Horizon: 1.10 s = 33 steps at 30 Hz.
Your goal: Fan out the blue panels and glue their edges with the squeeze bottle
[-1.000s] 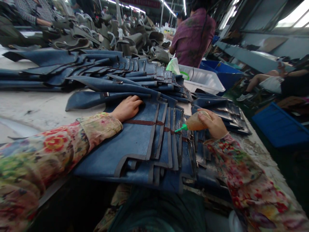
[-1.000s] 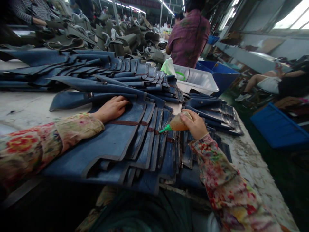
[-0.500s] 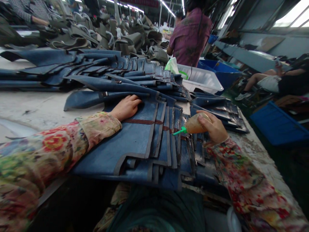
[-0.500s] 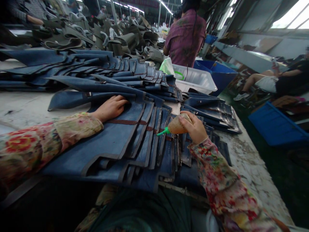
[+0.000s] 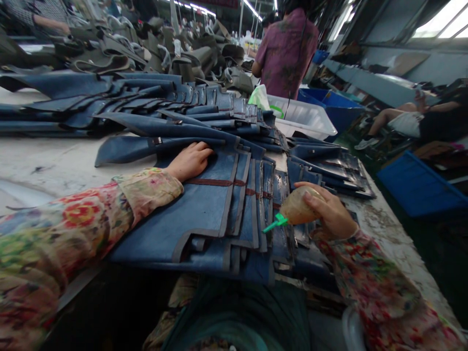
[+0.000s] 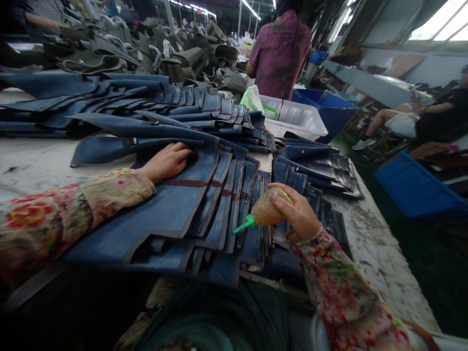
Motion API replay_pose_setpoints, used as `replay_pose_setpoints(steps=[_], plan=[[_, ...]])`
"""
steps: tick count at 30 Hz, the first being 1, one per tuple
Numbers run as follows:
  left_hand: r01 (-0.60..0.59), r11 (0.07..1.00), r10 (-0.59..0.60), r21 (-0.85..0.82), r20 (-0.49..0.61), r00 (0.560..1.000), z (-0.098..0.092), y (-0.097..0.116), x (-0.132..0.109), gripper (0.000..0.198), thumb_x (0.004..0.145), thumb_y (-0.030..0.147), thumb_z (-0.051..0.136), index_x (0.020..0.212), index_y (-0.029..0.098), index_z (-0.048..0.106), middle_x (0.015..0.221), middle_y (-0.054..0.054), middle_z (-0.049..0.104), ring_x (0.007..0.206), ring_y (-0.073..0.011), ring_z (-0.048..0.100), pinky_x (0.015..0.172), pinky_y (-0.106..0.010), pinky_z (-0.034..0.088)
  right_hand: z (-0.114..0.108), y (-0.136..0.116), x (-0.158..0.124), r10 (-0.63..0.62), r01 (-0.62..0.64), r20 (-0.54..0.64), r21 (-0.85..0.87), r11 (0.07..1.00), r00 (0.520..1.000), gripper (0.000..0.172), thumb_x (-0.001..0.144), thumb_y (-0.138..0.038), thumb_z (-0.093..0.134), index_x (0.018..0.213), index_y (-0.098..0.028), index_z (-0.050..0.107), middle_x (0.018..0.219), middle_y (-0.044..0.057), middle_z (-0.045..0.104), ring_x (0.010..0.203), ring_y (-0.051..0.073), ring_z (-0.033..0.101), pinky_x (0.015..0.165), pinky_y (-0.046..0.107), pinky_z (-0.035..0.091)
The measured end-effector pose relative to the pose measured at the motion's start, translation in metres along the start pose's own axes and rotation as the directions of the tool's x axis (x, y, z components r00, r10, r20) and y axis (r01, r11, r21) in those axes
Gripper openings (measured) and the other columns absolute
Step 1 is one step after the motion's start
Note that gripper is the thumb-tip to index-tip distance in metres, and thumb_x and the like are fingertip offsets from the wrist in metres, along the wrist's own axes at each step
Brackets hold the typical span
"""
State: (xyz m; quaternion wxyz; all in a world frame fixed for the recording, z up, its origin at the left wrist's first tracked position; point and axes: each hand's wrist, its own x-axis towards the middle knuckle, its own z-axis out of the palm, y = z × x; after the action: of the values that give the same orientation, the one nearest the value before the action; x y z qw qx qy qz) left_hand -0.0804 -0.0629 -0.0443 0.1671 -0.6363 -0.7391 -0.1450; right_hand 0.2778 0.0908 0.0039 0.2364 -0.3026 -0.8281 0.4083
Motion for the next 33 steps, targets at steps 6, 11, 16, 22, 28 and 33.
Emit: replay_pose_setpoints(steps=[6, 11, 16, 22, 28, 33], plan=[[0.008, 1.0, -0.008, 0.002, 0.013, 1.0, -0.001, 0.0, 0.0, 0.038, 0.086, 0.018, 0.039, 0.116, 0.015, 0.063, 0.112, -0.011, 0.057, 0.099, -0.0262, 0.053, 0.095, -0.043, 0.047, -0.001, 0.001, -0.009, -0.069, 0.067, -0.079, -0.035, 0.997, 0.994, 0.057, 0.075, -0.064, 0.059, 0.109, -0.019, 0.065, 0.102, 0.008, 0.066, 0.091, 0.025, 0.062, 0.08, 0.035, 0.05], [-0.005, 1.0, 0.005, -0.01, 0.001, 1.0, 0.0, -0.002, 0.001, 0.039, 0.086, 0.018, 0.039, 0.117, 0.016, 0.063, 0.112, -0.012, 0.057, 0.1, -0.0261, 0.053, 0.096, -0.043, 0.045, -0.006, -0.004, -0.029, -0.128, 0.128, 0.038, 0.004, 0.992, 0.991, 0.046, 0.08, -0.057, 0.06, 0.111, -0.023, 0.065, 0.101, 0.004, 0.067, 0.085, 0.02, 0.063, 0.073, 0.028, 0.051], [-0.01, 1.0, 0.01, -0.001, 0.001, 1.0, -0.001, -0.001, 0.001, 0.039, 0.086, 0.018, 0.039, 0.116, 0.016, 0.063, 0.112, -0.011, 0.057, 0.099, -0.0253, 0.053, 0.096, -0.041, 0.045, -0.008, -0.004, -0.04, -0.183, 0.183, 0.038, -0.002, 0.983, 0.982, 0.042, 0.084, -0.053, 0.058, 0.114, -0.025, 0.063, 0.106, 0.004, 0.066, 0.089, 0.02, 0.063, 0.075, 0.027, 0.051], [-0.011, 1.0, 0.011, 0.026, -0.005, 1.0, 0.0, -0.002, 0.001, 0.038, 0.086, 0.018, 0.039, 0.115, 0.016, 0.063, 0.112, -0.011, 0.057, 0.098, -0.025, 0.053, 0.095, -0.041, 0.046, -0.003, -0.013, -0.047, -0.296, 0.297, 0.021, -0.029, 0.954, 0.955, 0.04, 0.084, -0.05, 0.059, 0.115, -0.026, 0.061, 0.107, 0.004, 0.067, 0.09, 0.02, 0.065, 0.075, 0.027, 0.053], [-0.006, 1.0, 0.006, 0.018, 0.007, 1.0, -0.001, -0.001, 0.001, 0.038, 0.086, 0.017, 0.039, 0.116, 0.016, 0.063, 0.113, -0.011, 0.057, 0.1, -0.0248, 0.053, 0.096, -0.041, 0.045, 0.005, -0.004, -0.024, -0.346, 0.332, -0.092, -0.141, 0.933, 0.934, 0.04, 0.083, -0.049, 0.059, 0.115, -0.023, 0.059, 0.108, 0.006, 0.065, 0.096, 0.022, 0.063, 0.085, 0.032, 0.051], [0.001, 1.0, -0.001, 0.016, 0.014, 1.0, -0.002, 0.0, 0.001, 0.038, 0.086, 0.017, 0.038, 0.116, 0.014, 0.063, 0.114, -0.012, 0.057, 0.101, -0.026, 0.053, 0.097, -0.042, 0.045, 0.009, 0.011, 0.0, -0.345, 0.308, -0.194, -0.196, 0.931, 0.918, 0.051, 0.081, -0.054, 0.059, 0.117, -0.019, 0.057, 0.113, 0.011, 0.061, 0.103, 0.026, 0.059, 0.094, 0.042, 0.047]])
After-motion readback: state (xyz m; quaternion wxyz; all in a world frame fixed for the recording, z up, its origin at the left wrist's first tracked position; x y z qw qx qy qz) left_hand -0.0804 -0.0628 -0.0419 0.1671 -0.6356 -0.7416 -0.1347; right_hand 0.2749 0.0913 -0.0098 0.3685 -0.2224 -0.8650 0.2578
